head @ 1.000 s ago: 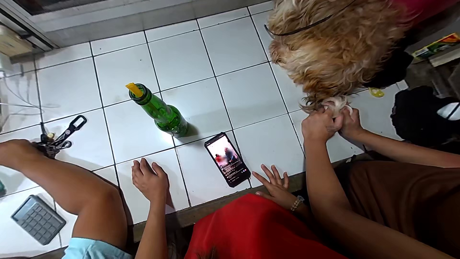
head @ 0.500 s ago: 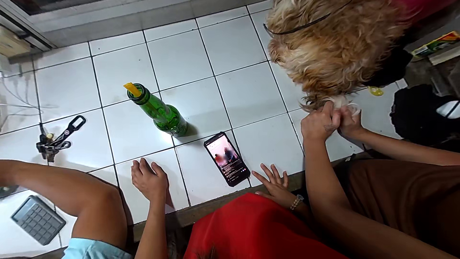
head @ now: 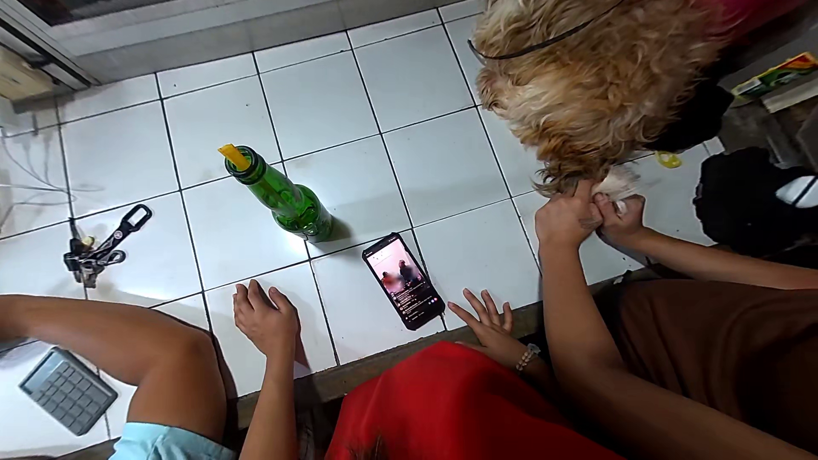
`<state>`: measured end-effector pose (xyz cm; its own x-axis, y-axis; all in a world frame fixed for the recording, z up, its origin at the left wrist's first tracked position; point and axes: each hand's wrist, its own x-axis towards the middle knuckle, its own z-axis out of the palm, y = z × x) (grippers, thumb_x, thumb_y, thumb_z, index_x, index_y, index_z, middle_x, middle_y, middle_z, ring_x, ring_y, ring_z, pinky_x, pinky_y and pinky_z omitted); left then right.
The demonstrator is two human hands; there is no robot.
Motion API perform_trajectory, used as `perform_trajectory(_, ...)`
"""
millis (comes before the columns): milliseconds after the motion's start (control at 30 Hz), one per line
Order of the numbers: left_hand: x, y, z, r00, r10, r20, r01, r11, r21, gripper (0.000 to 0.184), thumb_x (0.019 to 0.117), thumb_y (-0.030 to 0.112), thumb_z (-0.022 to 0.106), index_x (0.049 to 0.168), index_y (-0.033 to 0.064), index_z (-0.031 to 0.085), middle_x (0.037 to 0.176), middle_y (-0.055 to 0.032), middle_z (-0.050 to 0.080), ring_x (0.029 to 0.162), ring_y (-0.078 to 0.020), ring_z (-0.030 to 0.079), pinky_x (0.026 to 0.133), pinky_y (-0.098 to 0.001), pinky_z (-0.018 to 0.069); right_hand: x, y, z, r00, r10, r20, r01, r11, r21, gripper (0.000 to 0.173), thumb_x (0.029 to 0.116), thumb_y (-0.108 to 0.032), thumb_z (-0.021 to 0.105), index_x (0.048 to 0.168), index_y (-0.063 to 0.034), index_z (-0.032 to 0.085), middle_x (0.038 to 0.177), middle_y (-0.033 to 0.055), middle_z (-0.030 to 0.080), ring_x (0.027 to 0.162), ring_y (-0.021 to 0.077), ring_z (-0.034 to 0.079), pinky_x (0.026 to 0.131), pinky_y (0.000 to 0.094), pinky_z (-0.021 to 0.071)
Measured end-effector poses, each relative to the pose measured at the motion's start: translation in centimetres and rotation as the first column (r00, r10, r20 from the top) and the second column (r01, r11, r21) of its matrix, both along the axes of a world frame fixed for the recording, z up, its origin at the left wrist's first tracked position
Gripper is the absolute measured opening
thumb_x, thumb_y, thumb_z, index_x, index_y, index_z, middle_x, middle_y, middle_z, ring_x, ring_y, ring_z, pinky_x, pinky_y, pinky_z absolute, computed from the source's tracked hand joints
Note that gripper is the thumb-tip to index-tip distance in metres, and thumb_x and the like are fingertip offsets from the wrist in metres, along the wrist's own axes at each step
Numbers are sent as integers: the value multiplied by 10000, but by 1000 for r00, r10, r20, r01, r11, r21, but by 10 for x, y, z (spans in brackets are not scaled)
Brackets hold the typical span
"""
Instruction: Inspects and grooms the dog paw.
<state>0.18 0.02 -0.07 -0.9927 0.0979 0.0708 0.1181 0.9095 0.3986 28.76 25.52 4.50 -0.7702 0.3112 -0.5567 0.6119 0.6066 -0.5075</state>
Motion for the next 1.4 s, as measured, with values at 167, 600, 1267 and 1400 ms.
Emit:
perform_trajectory(167,0,0,0,1000,3,0,-3,1000,4,497,1048,245,439,1422,-68,536,1531,-336,423,1454,-513,364,1192,-596,250,1,0,-2,1000,-1,-7,1,1000,0,697,962,-355,650,1583,-173,391,1692,200,151,1541,512,-45,1100,788,-76)
perform_trajectory(600,0,0,1,1000,-4,10,4,1000,-2,504,1051,246,430,1429,-74,522,1539,-340,408,1456,-515,358,1190,-604,248,3,0,-4,998,-10,-64,11,1000,7,674,955,-333,654,1563,-150,429,1678,217,193,1533,536,-9,1089,806,-57)
perform_trajectory(1267,0,0,0,1000,2,4,-2,1000,-7,501,1053,248,429,1427,-71,525,1540,-341,406,1456,-509,362,1192,-595,251,3,3,-8,1000,3,23,-3,1000,-8,696,967,-361,652,1588,-199,385,1698,191,135,1553,477,-60,1106,776,-94)
perform_trajectory(1400,0,0,0,1000,4,6,-4,1000,-6,505,1051,248,430,1429,-75,520,1540,-336,409,1455,-506,365,1190,-594,256,3,3,-8,999,5,32,-5,1000,-3,708,964,-372,655,1592,-203,377,1700,187,129,1554,471,-66,1108,772,-99)
